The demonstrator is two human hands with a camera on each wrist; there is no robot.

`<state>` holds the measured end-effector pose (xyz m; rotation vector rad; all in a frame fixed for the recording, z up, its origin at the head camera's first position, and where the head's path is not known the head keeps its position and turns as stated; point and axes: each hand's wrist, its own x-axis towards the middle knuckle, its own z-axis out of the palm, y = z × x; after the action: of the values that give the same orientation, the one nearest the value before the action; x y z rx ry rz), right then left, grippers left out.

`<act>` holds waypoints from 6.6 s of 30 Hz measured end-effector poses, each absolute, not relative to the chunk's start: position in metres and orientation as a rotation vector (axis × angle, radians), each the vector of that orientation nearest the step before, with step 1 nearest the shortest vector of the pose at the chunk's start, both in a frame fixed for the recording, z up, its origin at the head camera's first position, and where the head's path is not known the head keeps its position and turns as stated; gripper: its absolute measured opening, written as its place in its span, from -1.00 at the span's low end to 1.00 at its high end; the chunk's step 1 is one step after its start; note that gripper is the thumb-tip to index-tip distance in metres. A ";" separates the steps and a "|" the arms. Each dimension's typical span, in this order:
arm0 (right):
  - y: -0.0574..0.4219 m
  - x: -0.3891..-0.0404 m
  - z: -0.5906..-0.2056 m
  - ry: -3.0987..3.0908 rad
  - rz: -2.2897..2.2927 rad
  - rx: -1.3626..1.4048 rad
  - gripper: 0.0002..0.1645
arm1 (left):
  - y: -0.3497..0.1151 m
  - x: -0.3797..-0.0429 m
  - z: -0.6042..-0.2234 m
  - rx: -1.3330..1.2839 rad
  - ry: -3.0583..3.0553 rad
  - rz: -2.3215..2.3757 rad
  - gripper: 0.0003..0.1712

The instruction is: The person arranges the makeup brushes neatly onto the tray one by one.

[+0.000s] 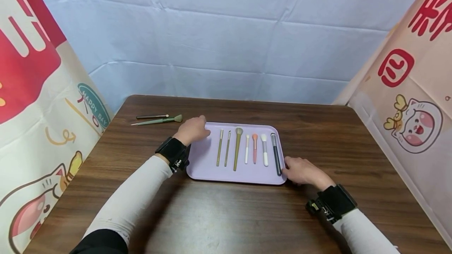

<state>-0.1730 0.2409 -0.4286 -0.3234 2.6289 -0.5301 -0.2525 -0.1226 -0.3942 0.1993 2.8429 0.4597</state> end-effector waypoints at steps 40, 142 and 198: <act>0.240 -0.171 -0.428 2.638 -0.526 -0.326 -0.88 | -0.211 -0.253 -0.403 0.099 2.925 0.417 -0.30; 0.240 -0.173 -0.428 2.623 -0.524 -0.303 -0.87 | -0.229 -0.272 -0.408 0.195 3.064 0.207 -0.72; 0.242 -0.173 -0.427 2.620 -0.521 -0.324 -0.87 | -0.147 -0.248 -0.386 0.259 2.912 0.371 -0.90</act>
<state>-0.1733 0.2415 -0.4272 -0.3236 2.6198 -0.5214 -0.2477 -0.1468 -0.3863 0.2591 2.9122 0.3713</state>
